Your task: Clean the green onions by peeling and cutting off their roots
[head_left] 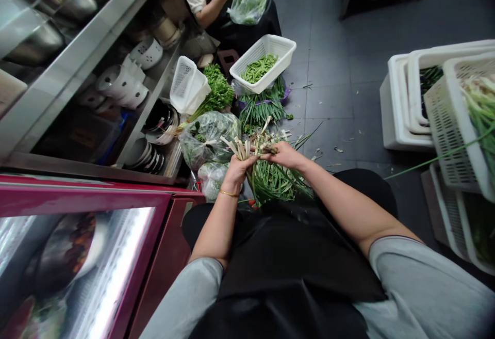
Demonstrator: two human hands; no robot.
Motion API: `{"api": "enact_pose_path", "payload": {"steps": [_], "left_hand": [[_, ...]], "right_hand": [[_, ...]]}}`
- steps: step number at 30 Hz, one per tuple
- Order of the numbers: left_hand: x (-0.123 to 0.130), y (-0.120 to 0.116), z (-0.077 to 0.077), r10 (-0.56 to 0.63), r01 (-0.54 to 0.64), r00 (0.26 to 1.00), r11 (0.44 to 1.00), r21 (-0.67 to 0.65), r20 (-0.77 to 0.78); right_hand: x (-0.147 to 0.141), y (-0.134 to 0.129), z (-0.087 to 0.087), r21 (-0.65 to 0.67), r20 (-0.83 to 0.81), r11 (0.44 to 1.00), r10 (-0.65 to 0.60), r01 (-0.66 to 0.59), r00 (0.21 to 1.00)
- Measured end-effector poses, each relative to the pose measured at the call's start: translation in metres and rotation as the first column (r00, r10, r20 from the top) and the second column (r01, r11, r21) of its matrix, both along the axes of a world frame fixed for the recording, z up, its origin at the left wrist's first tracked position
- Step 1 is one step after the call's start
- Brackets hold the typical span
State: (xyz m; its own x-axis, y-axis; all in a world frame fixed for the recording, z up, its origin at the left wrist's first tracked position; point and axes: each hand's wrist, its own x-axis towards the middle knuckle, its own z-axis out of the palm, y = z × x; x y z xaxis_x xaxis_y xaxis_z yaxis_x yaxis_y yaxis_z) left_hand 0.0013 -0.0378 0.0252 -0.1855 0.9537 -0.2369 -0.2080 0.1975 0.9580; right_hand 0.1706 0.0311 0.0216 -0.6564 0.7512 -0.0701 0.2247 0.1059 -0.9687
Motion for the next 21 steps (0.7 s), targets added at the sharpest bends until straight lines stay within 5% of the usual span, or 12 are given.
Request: {"api": "enact_pose_path", "payload": {"steps": [6, 11, 15, 17, 21], "left_hand": [[-0.013, -0.009, -0.001, -0.116, 0.117, 0.993, 0.989, -0.086, 0.024], [-0.027, -0.021, -0.007, -0.153, 0.157, 0.987, 0.977, -0.142, 0.038], [-0.045, -0.029, -0.014, -0.164, 0.160, 0.986, 0.978, -0.135, -0.022], [-0.053, -0.032, -0.017, -0.125, 0.118, 0.991, 0.984, -0.130, -0.044], [-0.055, -0.030, -0.018, -0.103, 0.095, 0.993, 0.987, -0.128, -0.062]], "right_hand": [[0.036, 0.031, 0.013, 0.085, -0.139, 0.937, -0.325, 0.339, 0.935], [0.063, 0.054, 0.012, -0.078, -0.300, 0.763, -0.632, 0.642, 0.714], [0.087, 0.072, 0.006, -0.084, -0.374, 0.655, -0.719, 0.751, 0.586], [0.091, 0.075, 0.001, -0.034, -0.360, 0.674, -0.697, 0.738, 0.620], [0.070, 0.065, -0.006, 0.119, -0.009, 0.844, -0.525, 0.523, 0.851]]}}
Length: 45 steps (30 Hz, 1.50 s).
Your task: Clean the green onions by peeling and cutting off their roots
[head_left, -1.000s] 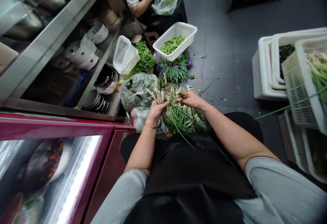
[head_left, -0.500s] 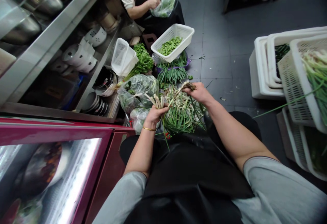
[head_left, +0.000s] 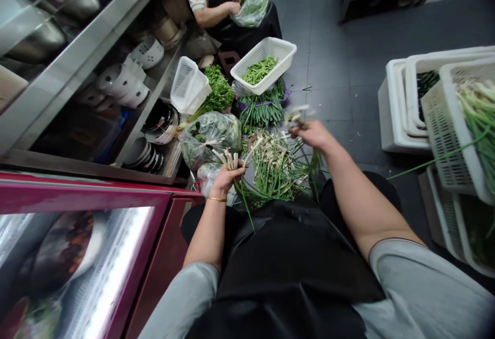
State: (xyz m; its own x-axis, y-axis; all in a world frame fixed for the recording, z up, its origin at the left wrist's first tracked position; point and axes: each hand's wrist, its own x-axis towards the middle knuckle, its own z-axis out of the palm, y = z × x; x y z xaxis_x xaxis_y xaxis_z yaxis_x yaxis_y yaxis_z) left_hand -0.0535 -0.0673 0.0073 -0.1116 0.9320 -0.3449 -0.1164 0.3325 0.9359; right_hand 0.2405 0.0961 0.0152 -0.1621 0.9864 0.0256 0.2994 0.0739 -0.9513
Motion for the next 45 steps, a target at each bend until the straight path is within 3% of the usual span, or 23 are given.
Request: {"api": "enact_pose_path", "payload": {"steps": [3, 8, 12, 14, 16, 19, 21, 23, 25, 29, 31, 33, 36, 38, 41, 45], "left_hand": [[0.011, 0.005, 0.002, -0.076, 0.076, 0.996, 0.997, 0.000, -0.048], [0.049, 0.020, 0.003, -0.231, 0.233, 0.968, 0.972, 0.010, -0.095], [0.060, 0.031, 0.013, -0.273, 0.275, 0.959, 0.961, 0.013, -0.075], [0.043, 0.027, 0.029, -0.245, 0.248, 0.968, 0.968, 0.047, -0.059], [0.015, 0.014, 0.055, -0.149, 0.152, 0.988, 0.974, 0.167, -0.027], [-0.029, -0.013, 0.099, -0.032, 0.022, 0.999, 0.912, 0.409, 0.018], [-0.046, -0.027, 0.121, -0.030, 0.020, 0.999, 0.883, 0.468, 0.015], [-0.049, -0.033, 0.127, -0.013, 0.003, 1.000, 0.903, 0.430, 0.021], [-0.036, -0.030, 0.118, 0.027, -0.039, 0.999, 0.944, 0.328, 0.042], [0.017, -0.005, 0.072, 0.120, -0.115, 0.992, 0.980, 0.161, -0.021], [0.045, 0.008, 0.051, 0.117, -0.105, 0.989, 0.985, 0.133, -0.090], [0.067, 0.017, 0.037, 0.071, -0.056, 0.990, 0.991, 0.120, -0.124], [0.087, 0.026, 0.028, -0.020, 0.031, 0.995, 0.994, 0.105, -0.101], [0.093, 0.030, 0.025, -0.054, 0.061, 0.996, 0.993, 0.101, -0.066], [0.096, 0.037, 0.020, -0.010, 0.011, 1.000, 0.994, 0.104, -0.011], [0.091, 0.042, 0.013, 0.180, -0.184, 0.983, 0.975, 0.125, 0.040]], "right_hand": [[-0.029, -0.020, 0.003, 0.001, 0.118, 0.996, 0.091, -0.092, 0.989], [-0.065, -0.059, 0.016, 0.138, -0.070, 0.938, 0.330, -0.318, 0.942], [-0.070, -0.059, 0.015, 0.093, -0.080, 0.949, 0.308, -0.301, 0.948], [-0.066, -0.050, 0.011, 0.004, -0.026, 0.959, 0.283, -0.283, 0.959], [-0.063, -0.043, 0.006, -0.092, 0.158, 0.935, 0.352, -0.341, 0.923], [-0.064, -0.042, -0.002, -0.243, 0.486, 0.867, 0.498, -0.436, 0.718], [-0.067, -0.043, -0.004, -0.295, 0.562, 0.848, 0.527, -0.440, 0.637], [-0.067, -0.042, -0.004, -0.292, 0.538, 0.853, 0.521, -0.433, 0.663], [-0.066, -0.040, 0.000, -0.256, 0.547, 0.884, 0.467, -0.392, 0.695], [-0.065, -0.044, 0.010, -0.132, 0.557, 0.934, 0.348, -0.333, 0.754], [-0.065, -0.048, 0.015, -0.105, 0.382, 0.940, 0.339, -0.324, 0.860], [-0.063, -0.049, 0.019, -0.157, 0.080, 0.953, 0.274, -0.260, 0.958], [-0.058, -0.044, 0.024, -0.319, -0.341, 0.924, 0.096, -0.211, 0.935], [-0.057, -0.042, 0.026, -0.353, -0.489, 0.908, 0.025, -0.224, 0.872], [-0.060, -0.045, 0.027, -0.304, -0.522, 0.926, 0.033, -0.222, 0.852], [-0.062, -0.051, 0.025, -0.264, -0.434, 0.923, 0.144, -0.279, 0.889]]}}
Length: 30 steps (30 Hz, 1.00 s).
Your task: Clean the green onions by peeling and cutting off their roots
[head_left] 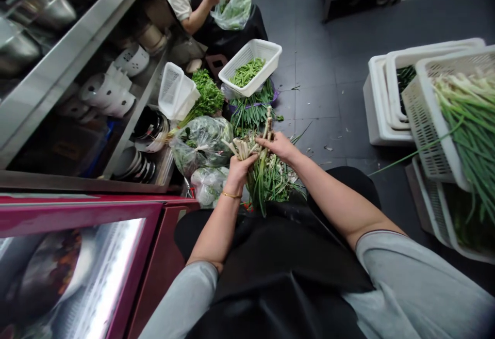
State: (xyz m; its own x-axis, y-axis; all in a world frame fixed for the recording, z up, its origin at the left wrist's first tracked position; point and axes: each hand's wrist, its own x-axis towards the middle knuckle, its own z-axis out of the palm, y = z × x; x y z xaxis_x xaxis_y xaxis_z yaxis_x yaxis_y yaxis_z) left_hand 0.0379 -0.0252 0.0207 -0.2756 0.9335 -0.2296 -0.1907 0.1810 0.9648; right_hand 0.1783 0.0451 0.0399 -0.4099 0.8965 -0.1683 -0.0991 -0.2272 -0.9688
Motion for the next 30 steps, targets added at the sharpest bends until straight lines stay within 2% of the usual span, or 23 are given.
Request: {"api": "enact_pose_path", "payload": {"steps": [2, 4, 7, 8, 10, 12, 16, 20, 22, 25, 27, 30], "left_hand": [[-0.008, 0.000, -0.001, 0.092, -0.092, 0.996, 0.996, 0.008, 0.011], [-0.018, -0.002, 0.000, 0.138, -0.138, 0.990, 0.990, -0.005, 0.026], [-0.029, -0.007, 0.004, 0.137, -0.134, 0.988, 0.990, -0.051, 0.064], [-0.030, -0.008, 0.005, 0.127, -0.122, 0.989, 0.991, -0.056, 0.083], [-0.028, -0.009, 0.007, 0.107, -0.101, 0.988, 0.993, -0.053, 0.111], [-0.025, -0.009, 0.006, 0.103, -0.099, 0.988, 0.994, -0.043, 0.112], [-0.023, -0.007, 0.000, 0.087, -0.087, 0.996, 0.995, -0.037, -0.011], [-0.026, -0.007, -0.004, 0.007, -0.012, 0.985, 1.000, -0.027, -0.174], [-0.024, -0.007, -0.004, -0.063, 0.057, 0.985, 0.997, -0.043, -0.159], [-0.015, -0.006, -0.003, -0.156, 0.152, 0.986, 0.986, -0.073, -0.053], [-0.010, -0.003, -0.002, -0.128, 0.128, 0.992, 0.990, -0.058, 0.003], [-0.011, 0.003, 0.000, 0.002, -0.001, 0.999, 1.000, -0.014, 0.035]], "right_hand": [[0.006, 0.002, -0.002, -0.051, 0.069, 0.997, 0.062, -0.058, 0.996], [0.016, 0.007, -0.005, -0.050, 0.148, 0.998, 0.045, -0.038, 0.988], [0.023, 0.014, -0.010, 0.126, 0.226, 0.989, -0.101, 0.074, 0.969], [0.021, 0.013, -0.012, 0.192, 0.244, 0.979, -0.111, 0.065, 0.963], [0.010, 0.007, -0.018, 0.277, 0.293, 0.959, -0.026, -0.059, 0.956], [-0.006, -0.003, -0.025, 0.299, 0.335, 0.935, 0.083, -0.190, 0.938], [-0.025, -0.015, -0.036, 0.304, 0.360, 0.925, 0.111, -0.229, 0.926], [-0.018, -0.006, -0.036, 0.258, 0.359, 0.941, 0.115, -0.217, 0.926], [-0.011, -0.001, -0.031, 0.212, 0.338, 0.961, 0.099, -0.178, 0.936], [-0.003, 0.002, -0.023, 0.180, 0.275, 0.975, 0.080, -0.133, 0.958], [0.000, 0.000, -0.019, 0.161, 0.234, 0.978, 0.094, -0.134, 0.968], [0.002, -0.006, -0.018, 0.104, 0.242, 0.963, 0.219, -0.249, 0.945]]}}
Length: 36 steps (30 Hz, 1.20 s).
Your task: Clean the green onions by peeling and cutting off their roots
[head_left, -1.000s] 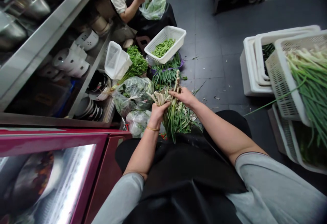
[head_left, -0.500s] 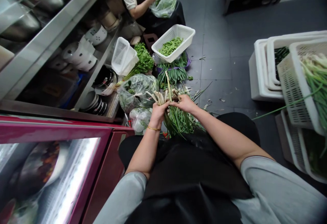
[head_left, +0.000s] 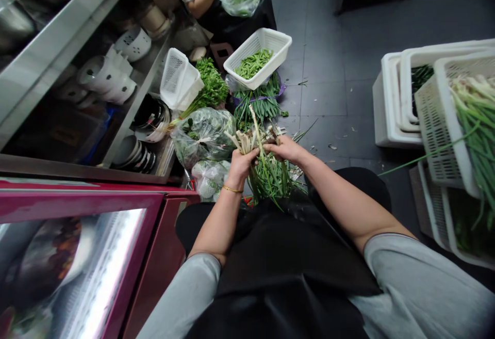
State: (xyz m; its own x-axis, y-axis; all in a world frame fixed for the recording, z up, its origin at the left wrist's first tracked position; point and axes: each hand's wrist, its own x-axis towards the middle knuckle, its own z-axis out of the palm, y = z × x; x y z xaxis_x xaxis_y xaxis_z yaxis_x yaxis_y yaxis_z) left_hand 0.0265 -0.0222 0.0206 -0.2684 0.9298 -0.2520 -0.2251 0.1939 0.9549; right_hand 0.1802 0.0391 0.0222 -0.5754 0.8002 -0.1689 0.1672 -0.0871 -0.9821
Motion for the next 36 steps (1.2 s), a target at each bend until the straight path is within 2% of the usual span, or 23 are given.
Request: {"api": "enact_pose_path", "payload": {"steps": [2, 4, 8, 11, 15, 18, 21, 23, 30, 34, 36], "left_hand": [[-0.004, 0.002, 0.002, 0.061, -0.061, 0.998, 0.998, 0.012, -0.001], [-0.007, 0.002, 0.005, 0.067, -0.067, 0.998, 0.998, 0.009, -0.004], [-0.010, -0.004, 0.006, -0.049, 0.050, 0.998, 0.999, 0.015, -0.032], [-0.018, -0.009, 0.003, -0.120, 0.120, 0.991, 0.993, 0.001, -0.057], [-0.040, -0.019, 0.000, -0.196, 0.193, 0.977, 0.980, -0.045, -0.087], [-0.056, -0.031, -0.002, -0.276, 0.265, 0.954, 0.958, -0.105, -0.115], [-0.066, -0.041, -0.002, -0.319, 0.300, 0.936, 0.944, -0.138, -0.149], [-0.071, -0.045, -0.001, -0.348, 0.327, 0.922, 0.935, -0.141, -0.168], [-0.084, -0.047, 0.002, -0.428, 0.413, 0.867, 0.904, -0.112, -0.255], [-0.092, -0.051, 0.000, -0.414, 0.395, 0.875, 0.910, -0.125, -0.251], [-0.097, -0.055, -0.001, -0.415, 0.386, 0.879, 0.909, -0.160, -0.236]], "right_hand": [[-0.001, -0.004, 0.000, 0.020, 0.062, 0.998, 0.060, -0.061, 0.996], [-0.003, -0.007, 0.000, 0.089, 0.115, 0.994, 0.048, -0.058, 0.992], [-0.005, -0.007, 0.006, 0.239, 0.246, 0.969, -0.002, -0.058, 0.969], [0.005, 0.000, 0.015, 0.277, 0.264, 0.959, -0.013, -0.063, 0.964], [0.037, 0.019, 0.031, 0.275, 0.076, 0.949, -0.179, 0.152, 0.981], [0.065, 0.034, 0.039, 0.294, -0.077, 0.880, -0.368, 0.374, 0.926], [0.085, 0.044, 0.041, 0.204, -0.251, 0.790, -0.528, 0.578, 0.811], [0.093, 0.047, 0.041, 0.104, -0.336, 0.750, -0.592, 0.653, 0.733], [0.097, 0.052, 0.047, -0.126, -0.416, 0.657, -0.715, 0.743, 0.562], [0.099, 0.057, 0.046, -0.134, -0.412, 0.632, -0.736, 0.763, 0.537], [0.104, 0.061, 0.044, -0.138, -0.413, 0.594, -0.762, 0.793, 0.499]]}}
